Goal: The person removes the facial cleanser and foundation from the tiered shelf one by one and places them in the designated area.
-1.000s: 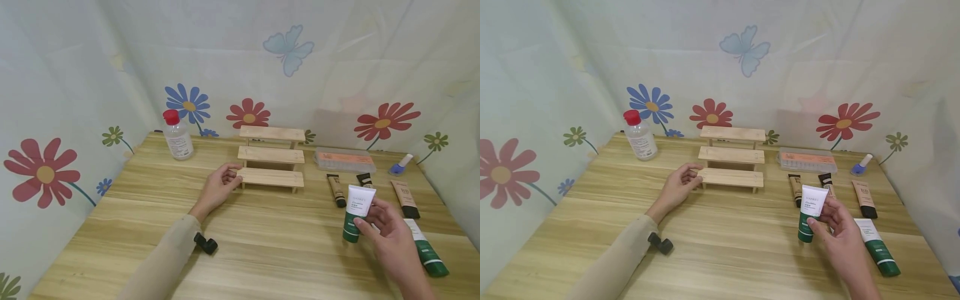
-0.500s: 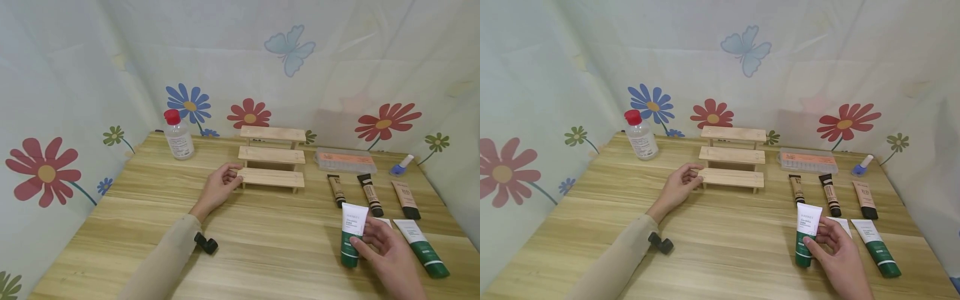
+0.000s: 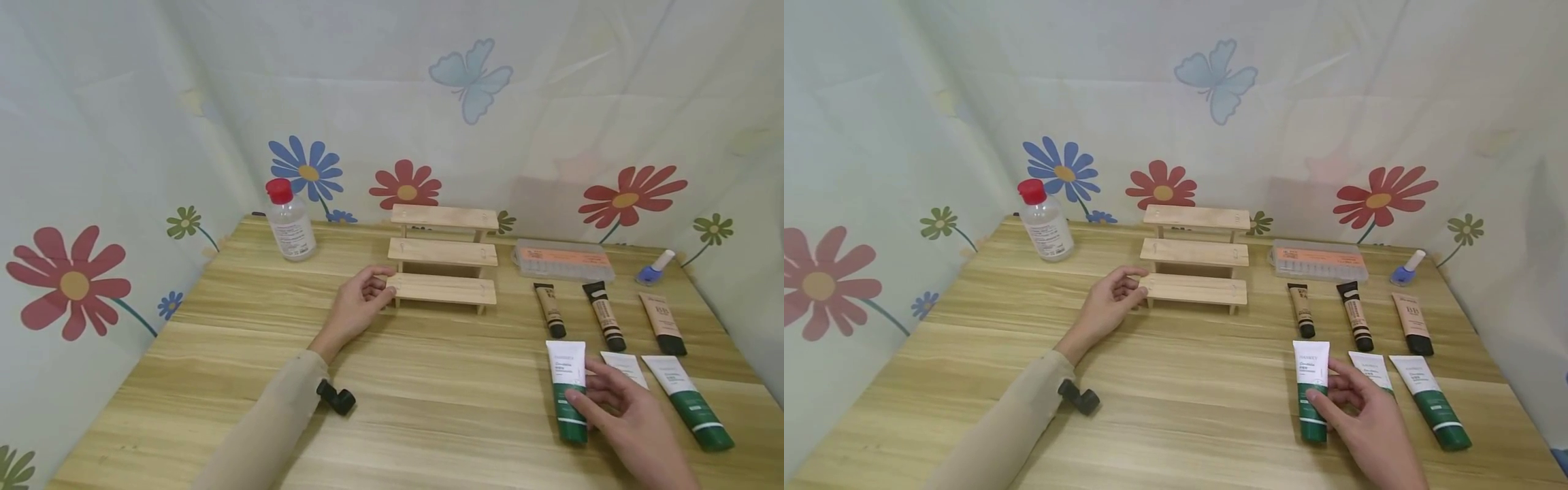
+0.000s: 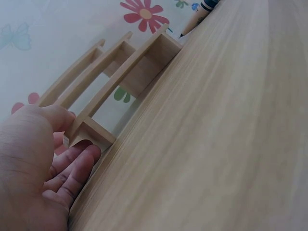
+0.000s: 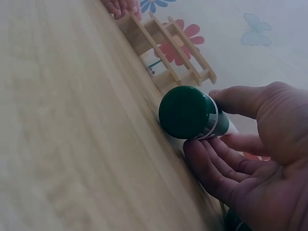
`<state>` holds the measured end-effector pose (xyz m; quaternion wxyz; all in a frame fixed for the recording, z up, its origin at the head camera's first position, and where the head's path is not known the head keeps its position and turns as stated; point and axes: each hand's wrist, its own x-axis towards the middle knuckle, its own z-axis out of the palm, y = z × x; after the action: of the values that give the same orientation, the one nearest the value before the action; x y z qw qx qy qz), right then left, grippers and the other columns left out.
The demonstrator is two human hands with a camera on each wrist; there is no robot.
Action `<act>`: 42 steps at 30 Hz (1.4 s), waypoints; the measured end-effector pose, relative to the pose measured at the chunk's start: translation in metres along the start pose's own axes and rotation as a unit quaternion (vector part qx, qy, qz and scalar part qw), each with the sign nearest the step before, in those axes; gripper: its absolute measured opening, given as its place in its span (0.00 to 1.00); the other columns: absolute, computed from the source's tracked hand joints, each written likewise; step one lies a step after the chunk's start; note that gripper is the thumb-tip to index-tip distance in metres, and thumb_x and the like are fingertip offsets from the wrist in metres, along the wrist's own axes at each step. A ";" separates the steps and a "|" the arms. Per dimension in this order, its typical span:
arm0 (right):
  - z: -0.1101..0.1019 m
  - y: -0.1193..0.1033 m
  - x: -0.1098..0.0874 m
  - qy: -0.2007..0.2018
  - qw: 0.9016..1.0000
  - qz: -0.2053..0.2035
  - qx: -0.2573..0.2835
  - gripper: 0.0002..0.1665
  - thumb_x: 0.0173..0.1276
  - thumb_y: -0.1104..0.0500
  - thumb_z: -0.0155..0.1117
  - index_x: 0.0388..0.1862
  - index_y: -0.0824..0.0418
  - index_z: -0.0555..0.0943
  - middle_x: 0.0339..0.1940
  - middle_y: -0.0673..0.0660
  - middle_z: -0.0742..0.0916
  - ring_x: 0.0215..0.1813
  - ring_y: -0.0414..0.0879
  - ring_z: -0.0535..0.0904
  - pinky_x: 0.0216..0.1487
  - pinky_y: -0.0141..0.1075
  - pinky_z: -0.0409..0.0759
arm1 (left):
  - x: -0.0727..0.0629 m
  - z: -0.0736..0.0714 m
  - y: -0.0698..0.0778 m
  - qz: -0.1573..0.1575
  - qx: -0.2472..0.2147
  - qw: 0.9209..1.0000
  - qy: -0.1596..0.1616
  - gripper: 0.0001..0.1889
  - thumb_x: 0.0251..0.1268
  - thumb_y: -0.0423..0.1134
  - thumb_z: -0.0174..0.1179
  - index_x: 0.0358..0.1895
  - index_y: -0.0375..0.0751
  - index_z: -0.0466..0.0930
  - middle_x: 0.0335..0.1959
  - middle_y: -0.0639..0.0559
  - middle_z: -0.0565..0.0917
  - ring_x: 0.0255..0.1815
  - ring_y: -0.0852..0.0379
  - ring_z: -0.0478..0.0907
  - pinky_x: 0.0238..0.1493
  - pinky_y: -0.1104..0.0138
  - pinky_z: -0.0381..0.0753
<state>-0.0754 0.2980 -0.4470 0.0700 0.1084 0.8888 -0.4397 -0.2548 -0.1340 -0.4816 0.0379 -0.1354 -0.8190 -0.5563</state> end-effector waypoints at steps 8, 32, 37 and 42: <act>0.006 -0.001 0.000 0.030 0.997 -0.035 -0.056 0.48 0.76 0.38 0.78 0.82 0.64 0.74 0.61 0.66 0.89 0.53 0.48 0.89 0.44 0.27 0.82 | 0.000 0.001 0.000 -0.001 0.003 1.000 -0.002 0.16 0.81 0.44 0.70 0.66 0.54 0.86 0.46 0.53 0.91 0.45 0.54 0.88 0.48 0.65 0.87; 0.016 0.002 -0.013 0.138 0.982 -0.127 -0.034 0.28 0.77 0.59 0.78 0.73 0.61 0.81 0.67 0.62 0.86 0.50 0.19 0.76 0.42 0.21 0.81 | -0.002 -0.001 0.001 0.001 0.001 1.000 -0.003 0.16 0.81 0.45 0.70 0.66 0.55 0.86 0.46 0.52 0.91 0.45 0.54 0.88 0.47 0.66 0.87; 0.017 -0.002 -0.016 0.152 0.983 -0.101 -0.021 0.26 0.80 0.59 0.75 0.72 0.62 0.81 0.67 0.63 0.86 0.49 0.21 0.76 0.43 0.19 0.80 | -0.004 -0.002 0.002 0.000 -0.002 1.000 -0.005 0.16 0.81 0.44 0.70 0.67 0.54 0.86 0.46 0.50 0.91 0.45 0.53 0.88 0.47 0.66 0.86; 0.016 -0.006 -0.018 0.177 0.981 -0.076 -0.016 0.23 0.83 0.56 0.71 0.72 0.60 0.82 0.65 0.62 0.86 0.50 0.26 0.76 0.42 0.17 0.76 | -0.004 -0.001 0.002 -0.001 0.003 1.000 -0.004 0.17 0.81 0.44 0.70 0.67 0.53 0.86 0.47 0.52 0.91 0.45 0.54 0.88 0.47 0.66 0.86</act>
<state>-0.0594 0.2794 -0.4476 -0.1205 0.1155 0.8995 -0.4038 -0.2506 -0.1351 -0.4797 0.0345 -0.1363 -0.8208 -0.5536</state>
